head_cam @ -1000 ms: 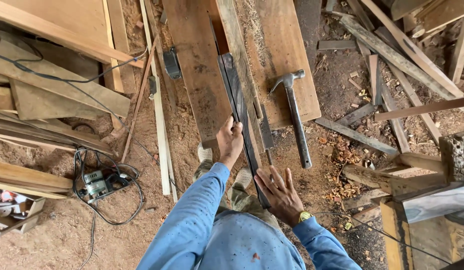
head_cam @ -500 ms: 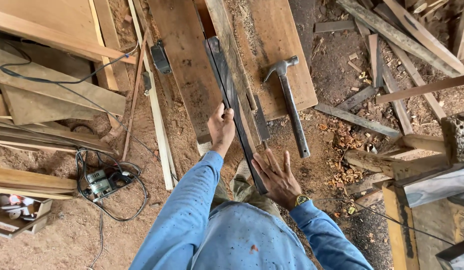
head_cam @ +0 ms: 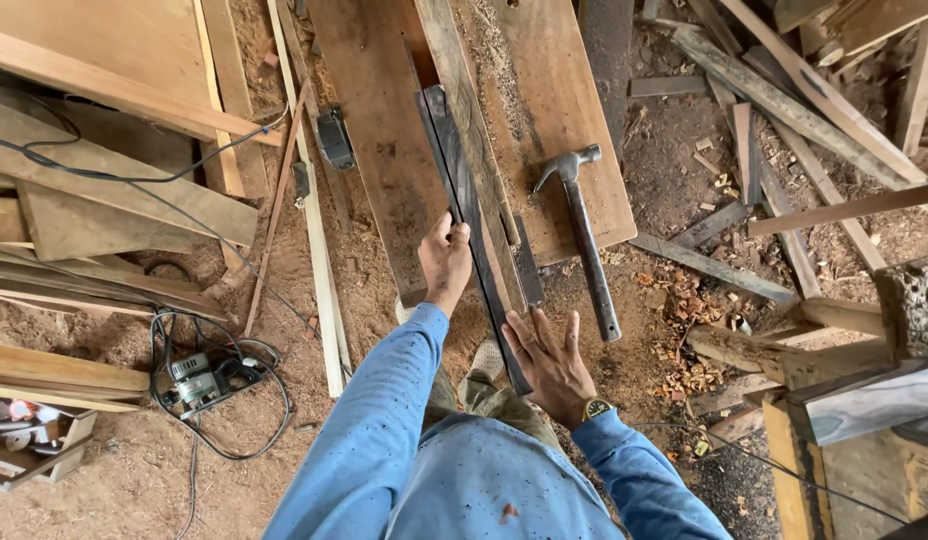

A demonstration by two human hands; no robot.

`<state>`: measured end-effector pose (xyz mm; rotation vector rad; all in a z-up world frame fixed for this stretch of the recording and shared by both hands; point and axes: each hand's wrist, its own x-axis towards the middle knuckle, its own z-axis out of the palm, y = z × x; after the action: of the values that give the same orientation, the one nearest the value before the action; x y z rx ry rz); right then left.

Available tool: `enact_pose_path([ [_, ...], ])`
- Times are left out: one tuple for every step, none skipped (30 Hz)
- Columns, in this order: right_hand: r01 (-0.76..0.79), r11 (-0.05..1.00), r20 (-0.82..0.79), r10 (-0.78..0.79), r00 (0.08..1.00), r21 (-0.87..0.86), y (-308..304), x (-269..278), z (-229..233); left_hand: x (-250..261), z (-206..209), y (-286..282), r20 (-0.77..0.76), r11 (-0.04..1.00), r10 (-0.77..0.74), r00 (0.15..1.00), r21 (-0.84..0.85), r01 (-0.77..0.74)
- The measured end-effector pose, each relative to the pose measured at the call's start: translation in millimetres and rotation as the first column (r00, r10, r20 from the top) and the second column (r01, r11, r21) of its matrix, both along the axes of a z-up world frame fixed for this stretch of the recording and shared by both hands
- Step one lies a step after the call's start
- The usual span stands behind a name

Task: Cutting pieces of wood using a table saw in a carpentry workshop.

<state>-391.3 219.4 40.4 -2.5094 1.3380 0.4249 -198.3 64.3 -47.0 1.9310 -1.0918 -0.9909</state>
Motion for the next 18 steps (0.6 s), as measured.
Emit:
enact_pose_path([
  [-0.003, 1.0, -0.01, 0.003, 1.0, -0.001, 1, -1, -6, 0, -3, -2, 0.005, 1.0, 0.0, 1.0, -0.026, 0.0],
  [-0.003, 1.0, -0.013, 0.003, 1.0, -0.003, -3, 0, -2, 0, 2, -4, 0.003, 1.0, 0.0, 1.0, -0.028, 0.0],
  [-0.006, 1.0, -0.002, 0.006, 1.0, -0.022, -7, 2, 2, 1, 6, -6, -0.023, 1.0, 0.006, 1.0, -0.017, -0.007],
  [-0.009, 0.999, 0.01, 0.009, 1.0, -0.041, -11, 4, 7, 1, 11, -9, -0.048, 1.0, 0.013, 0.999, -0.006, -0.013],
  [-0.009, 0.999, 0.008, 0.009, 1.0, -0.043, -12, 4, 5, 2, 15, -11, -0.049, 1.0, 0.013, 0.999, -0.008, -0.013],
  [-0.005, 1.0, 0.002, 0.006, 1.0, -0.023, -14, 4, 4, 2, 19, -14, -0.021, 1.0, 0.002, 1.0, 0.029, -0.001],
  [0.0, 1.0, -0.004, 0.0, 1.0, -0.001, -14, 5, 3, 3, 22, -15, 0.007, 0.998, -0.012, 1.0, 0.069, 0.012],
  [0.002, 1.0, -0.006, -0.002, 1.0, 0.0, -15, 5, 3, 4, 15, -17, 0.005, 0.997, -0.014, 1.0, 0.07, 0.014],
  [-0.005, 0.999, 0.004, 0.005, 1.0, -0.046, -16, 5, 4, 5, 8, -19, -0.01, 1.0, -0.006, 1.0, 0.03, 0.007],
  [-0.01, 0.996, 0.014, 0.012, 1.0, -0.091, -16, 5, 4, 6, 0, -20, -0.024, 1.0, 0.001, 1.0, -0.01, -0.001],
  [-0.01, 0.996, 0.012, 0.011, 1.0, -0.089, -19, 6, 4, 7, -3, -21, -0.026, 1.0, 0.0, 1.0, -0.008, -0.001],
  [0.007, 0.997, 0.037, -0.005, 0.999, -0.077, -21, 8, 4, 8, -5, -22, -0.012, 0.999, -0.002, 1.0, -0.039, 0.001],
  [0.022, 0.998, 0.062, -0.018, 0.998, -0.063, -23, 9, 5, 9, -8, -22, 0.003, 0.998, -0.001, 1.0, -0.069, 0.001],
  [0.019, 0.998, 0.061, -0.016, 0.998, -0.06, -24, 10, 4, 10, -6, -19, 0.002, 0.998, 0.002, 1.0, -0.066, -0.001],
  [0.019, 0.998, 0.039, -0.017, 0.999, -0.057, -26, 11, 4, 10, -4, -17, 0.012, 0.991, -0.026, 1.0, -0.129, 0.027],
  [0.019, 0.998, 0.017, -0.018, 1.0, -0.054, -27, 12, 3, 10, -2, -14, 0.024, 0.98, -0.052, 0.998, -0.192, 0.056],
  [0.017, 0.999, 0.016, -0.016, 1.0, -0.052, -30, 14, 9, 6, -2, -2, 0.023, 0.98, -0.05, 0.998, -0.19, 0.053],
  [0.025, 1.0, -0.009, -0.025, 1.0, -0.012, -34, 15, 16, 1, -1, 10, 0.008, 0.997, -0.066, 0.998, -0.035, 0.066],
])
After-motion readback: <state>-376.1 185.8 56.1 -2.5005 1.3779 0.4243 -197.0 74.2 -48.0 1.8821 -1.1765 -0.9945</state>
